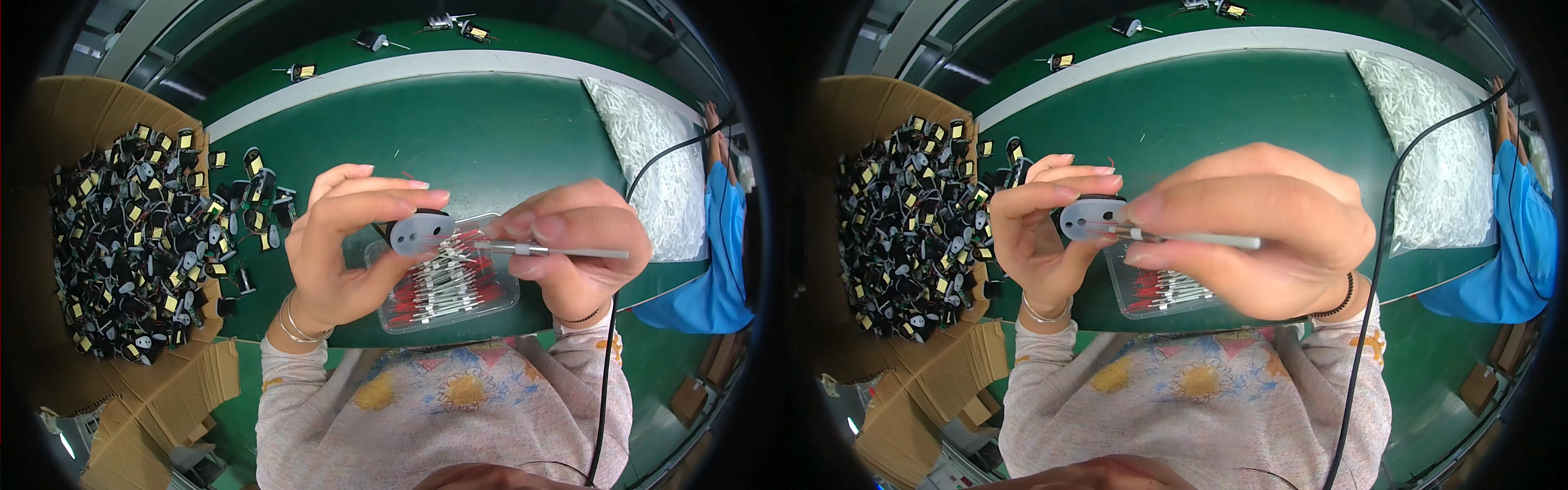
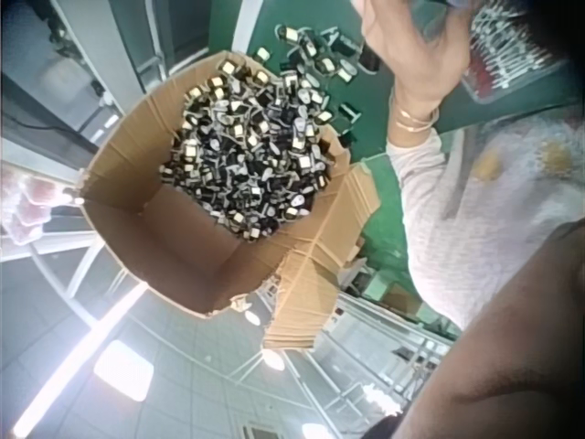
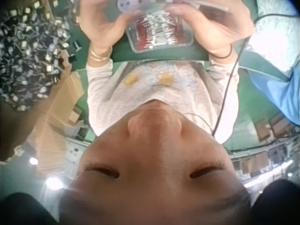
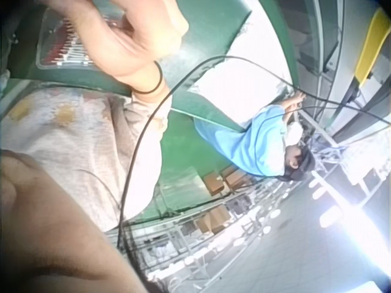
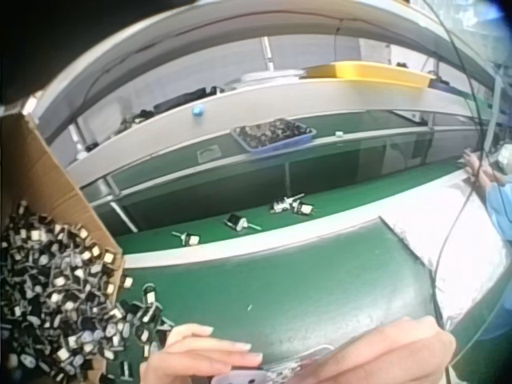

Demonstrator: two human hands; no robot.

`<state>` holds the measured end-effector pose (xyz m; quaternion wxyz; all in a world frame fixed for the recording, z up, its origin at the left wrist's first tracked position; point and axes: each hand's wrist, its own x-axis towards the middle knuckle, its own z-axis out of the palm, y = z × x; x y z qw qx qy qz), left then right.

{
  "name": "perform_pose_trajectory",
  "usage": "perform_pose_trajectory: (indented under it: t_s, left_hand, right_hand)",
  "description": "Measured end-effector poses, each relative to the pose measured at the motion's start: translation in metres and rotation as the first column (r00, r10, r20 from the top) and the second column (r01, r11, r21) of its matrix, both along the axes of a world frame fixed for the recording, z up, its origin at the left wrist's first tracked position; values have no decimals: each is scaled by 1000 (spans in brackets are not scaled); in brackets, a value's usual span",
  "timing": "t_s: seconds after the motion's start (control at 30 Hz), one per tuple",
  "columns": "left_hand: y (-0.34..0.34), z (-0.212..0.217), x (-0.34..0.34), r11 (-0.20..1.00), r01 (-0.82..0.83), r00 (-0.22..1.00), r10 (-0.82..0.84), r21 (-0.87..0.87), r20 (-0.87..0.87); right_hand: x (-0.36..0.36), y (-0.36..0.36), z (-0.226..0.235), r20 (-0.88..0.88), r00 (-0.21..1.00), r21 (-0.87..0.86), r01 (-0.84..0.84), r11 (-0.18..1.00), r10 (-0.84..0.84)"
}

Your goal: The person assembles electrical components by hand and using a small metal tool, picking up metal pins from a container and inserting them into holes in a grey plastic base.

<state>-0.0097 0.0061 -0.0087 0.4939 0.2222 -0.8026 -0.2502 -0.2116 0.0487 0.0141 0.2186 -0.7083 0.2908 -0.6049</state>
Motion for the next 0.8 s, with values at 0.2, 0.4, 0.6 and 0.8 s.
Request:
perform_pose_trajectory:
  t_s: [0.2,0.4,0.6,0.8]
  left_hand:
    - [2,2,3,999,42,996,-42,2,79]
    - [2,-1,1,1000,-8,1000,8,-18,22]
    - [1,2,1,998,-33,999,35,-56,35]
    - [1,2,2,996,-58,998,61,-73,33]
  right_hand:
    - [-2,0,0,-4,1000,-1,-31,1000,31]
    - [-1,2,6,-70,997,-23,-35,999,34]
    - [5,6,2,-79,997,-191,-32,981,17]
    - [5,8,4,-135,991,-228,-25,973,-6]
